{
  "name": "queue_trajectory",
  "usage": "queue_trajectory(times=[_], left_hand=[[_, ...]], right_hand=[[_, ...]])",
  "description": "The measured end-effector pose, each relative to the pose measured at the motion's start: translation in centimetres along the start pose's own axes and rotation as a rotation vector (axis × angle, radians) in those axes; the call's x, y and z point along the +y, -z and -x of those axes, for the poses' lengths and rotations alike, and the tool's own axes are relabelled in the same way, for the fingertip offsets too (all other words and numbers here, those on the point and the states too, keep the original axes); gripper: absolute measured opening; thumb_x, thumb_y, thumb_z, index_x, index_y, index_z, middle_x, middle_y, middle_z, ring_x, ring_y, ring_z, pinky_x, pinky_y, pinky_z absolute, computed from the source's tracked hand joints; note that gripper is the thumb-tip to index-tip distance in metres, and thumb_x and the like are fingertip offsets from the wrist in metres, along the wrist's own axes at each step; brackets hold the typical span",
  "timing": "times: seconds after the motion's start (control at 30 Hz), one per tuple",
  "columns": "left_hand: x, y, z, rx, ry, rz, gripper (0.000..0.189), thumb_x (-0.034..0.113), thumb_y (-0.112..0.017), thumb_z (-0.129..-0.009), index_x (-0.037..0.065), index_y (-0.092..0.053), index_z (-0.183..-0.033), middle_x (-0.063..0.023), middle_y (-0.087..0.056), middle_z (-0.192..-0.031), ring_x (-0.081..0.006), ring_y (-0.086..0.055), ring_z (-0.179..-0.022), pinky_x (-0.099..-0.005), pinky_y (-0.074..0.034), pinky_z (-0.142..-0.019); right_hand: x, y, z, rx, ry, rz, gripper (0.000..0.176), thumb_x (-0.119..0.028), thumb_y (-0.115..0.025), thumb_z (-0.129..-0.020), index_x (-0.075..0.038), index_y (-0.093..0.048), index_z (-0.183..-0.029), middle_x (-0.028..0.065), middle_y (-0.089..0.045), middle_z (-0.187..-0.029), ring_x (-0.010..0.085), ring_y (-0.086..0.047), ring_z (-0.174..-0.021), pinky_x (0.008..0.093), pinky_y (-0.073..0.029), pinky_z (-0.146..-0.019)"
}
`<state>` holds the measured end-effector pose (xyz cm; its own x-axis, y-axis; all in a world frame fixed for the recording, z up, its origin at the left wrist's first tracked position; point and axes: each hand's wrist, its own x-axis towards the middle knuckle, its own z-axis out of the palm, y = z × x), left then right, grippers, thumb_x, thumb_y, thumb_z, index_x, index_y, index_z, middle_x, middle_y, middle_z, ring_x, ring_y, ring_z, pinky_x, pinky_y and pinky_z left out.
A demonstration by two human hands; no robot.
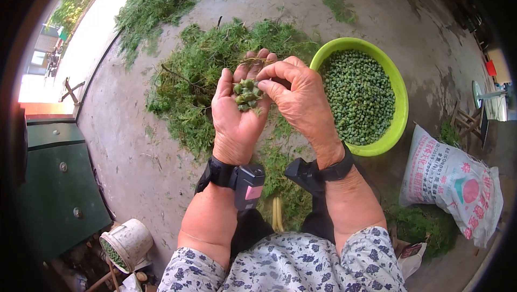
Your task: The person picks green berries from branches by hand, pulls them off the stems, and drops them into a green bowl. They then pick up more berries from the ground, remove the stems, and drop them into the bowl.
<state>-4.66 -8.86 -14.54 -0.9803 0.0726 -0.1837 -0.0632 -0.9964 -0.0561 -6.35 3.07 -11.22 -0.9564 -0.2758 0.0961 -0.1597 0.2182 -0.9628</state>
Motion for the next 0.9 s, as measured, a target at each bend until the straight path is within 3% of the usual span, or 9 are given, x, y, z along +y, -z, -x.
queue_trajectory(times=[0.07, 0.17, 0.3, 0.4, 0.5, 0.6, 0.7, 0.8, 0.9], left_hand=[[-0.1, 0.1, 0.0, 0.006, 0.014, -0.003, 0.049, 0.037, -0.029, -0.100, -0.001, -0.042, -0.128, -0.0189, -0.043, -0.135, -0.0320, -0.041, -0.127, -0.0436, -0.035, -0.107], [0.2, 0.4, 0.0, -0.005, 0.040, 0.038, 0.048, 0.037, -0.029, -0.100, -0.001, -0.042, -0.127, -0.0187, -0.044, -0.134, -0.0323, -0.041, -0.126, -0.0452, -0.036, -0.106], [0.1, -0.4, 0.2, 0.036, -0.008, 0.043, 0.047, 0.037, -0.029, -0.100, 0.000, -0.043, -0.126, -0.0183, -0.046, -0.133, -0.0331, -0.041, -0.126, -0.0469, -0.036, -0.107], [0.5, -0.3, 0.0, 0.030, -0.041, 0.063, 0.047, 0.035, -0.029, -0.100, -0.001, -0.042, -0.127, -0.0190, -0.044, -0.134, -0.0342, -0.039, -0.128, -0.0475, -0.033, -0.108], [0.7, 0.0, -0.1, 0.008, -0.075, 0.067, 0.048, 0.032, -0.026, -0.101, -0.003, -0.039, -0.131, -0.0207, -0.039, -0.139, -0.0355, -0.033, -0.133, -0.0478, -0.028, -0.111], [0.5, -0.2, -0.1, 0.025, -0.100, 0.012, 0.047, 0.032, -0.026, -0.101, -0.003, -0.038, -0.131, -0.0209, -0.039, -0.139, -0.0354, -0.031, -0.134, -0.0480, -0.026, -0.112], [0.6, 0.1, -0.2, 0.020, -0.088, 0.033, 0.048, 0.032, -0.026, -0.101, -0.002, -0.038, -0.131, -0.0206, -0.040, -0.139, -0.0352, -0.031, -0.134, -0.0480, -0.025, -0.112], [0.7, -0.1, -0.1, 0.021, -0.083, 0.064, 0.047, 0.032, -0.026, -0.101, -0.002, -0.038, -0.131, -0.0205, -0.040, -0.138, -0.0352, -0.031, -0.134, -0.0477, -0.026, -0.111], [0.8, -0.4, 0.2, 0.040, -0.089, 0.064, 0.047, 0.033, -0.028, -0.101, -0.002, -0.040, -0.129, -0.0198, -0.042, -0.136, -0.0348, -0.035, -0.131, -0.0463, -0.030, -0.109]], right_hand=[[0.2, 0.0, 0.0, 0.024, -0.048, -0.074, 0.012, -0.005, -0.067, -0.080, 0.000, -0.064, -0.090, 0.0041, -0.059, -0.087, 0.0119, -0.056, -0.076, 0.0243, -0.046, -0.065], [0.5, 1.2, -0.3, -0.017, -0.309, -0.599, 0.011, -0.006, -0.062, -0.084, 0.000, -0.061, -0.093, 0.0054, -0.060, -0.083, 0.0113, -0.057, -0.071, 0.0230, -0.044, -0.058], [0.8, 1.2, -0.5, 0.000, -0.279, -0.974, 0.013, -0.008, -0.057, -0.088, 0.000, -0.057, -0.099, 0.0059, -0.062, -0.083, 0.0094, -0.057, -0.066, 0.0210, -0.043, -0.050], [0.6, 1.2, -0.4, -0.079, -0.328, -0.930, 0.014, -0.005, -0.060, -0.086, 0.000, -0.060, -0.099, 0.0053, -0.062, -0.084, 0.0099, -0.057, -0.067, 0.0215, -0.043, -0.053], [0.3, 0.5, 0.3, -0.128, -0.239, -0.574, 0.016, -0.002, -0.063, -0.084, 0.000, -0.062, -0.099, 0.0034, -0.060, -0.082, 0.0091, -0.056, -0.068, 0.0213, -0.043, -0.054], [1.2, -0.3, 0.0, -0.081, 0.148, -0.090, 0.016, -0.002, -0.066, -0.082, -0.001, -0.064, -0.098, 0.0009, -0.059, -0.079, 0.0064, -0.053, -0.065, 0.0190, -0.041, -0.053], [1.3, -0.3, 0.0, -0.072, 0.167, -0.011, 0.014, -0.003, -0.064, -0.084, -0.001, -0.062, -0.097, 0.0014, -0.059, -0.082, 0.0059, -0.053, -0.067, 0.0187, -0.041, -0.052], [0.7, 0.4, 0.3, -0.125, -0.274, -0.631, 0.012, -0.004, -0.063, -0.085, -0.001, -0.060, -0.096, 0.0017, -0.059, -0.083, 0.0064, -0.053, -0.067, 0.0188, -0.041, -0.052], [0.3, 0.3, -0.1, -0.085, -0.324, -0.869, 0.012, -0.005, -0.063, -0.085, -0.001, -0.059, -0.096, 0.0002, -0.059, -0.080, 0.0051, -0.052, -0.065, 0.0179, -0.039, -0.050]])
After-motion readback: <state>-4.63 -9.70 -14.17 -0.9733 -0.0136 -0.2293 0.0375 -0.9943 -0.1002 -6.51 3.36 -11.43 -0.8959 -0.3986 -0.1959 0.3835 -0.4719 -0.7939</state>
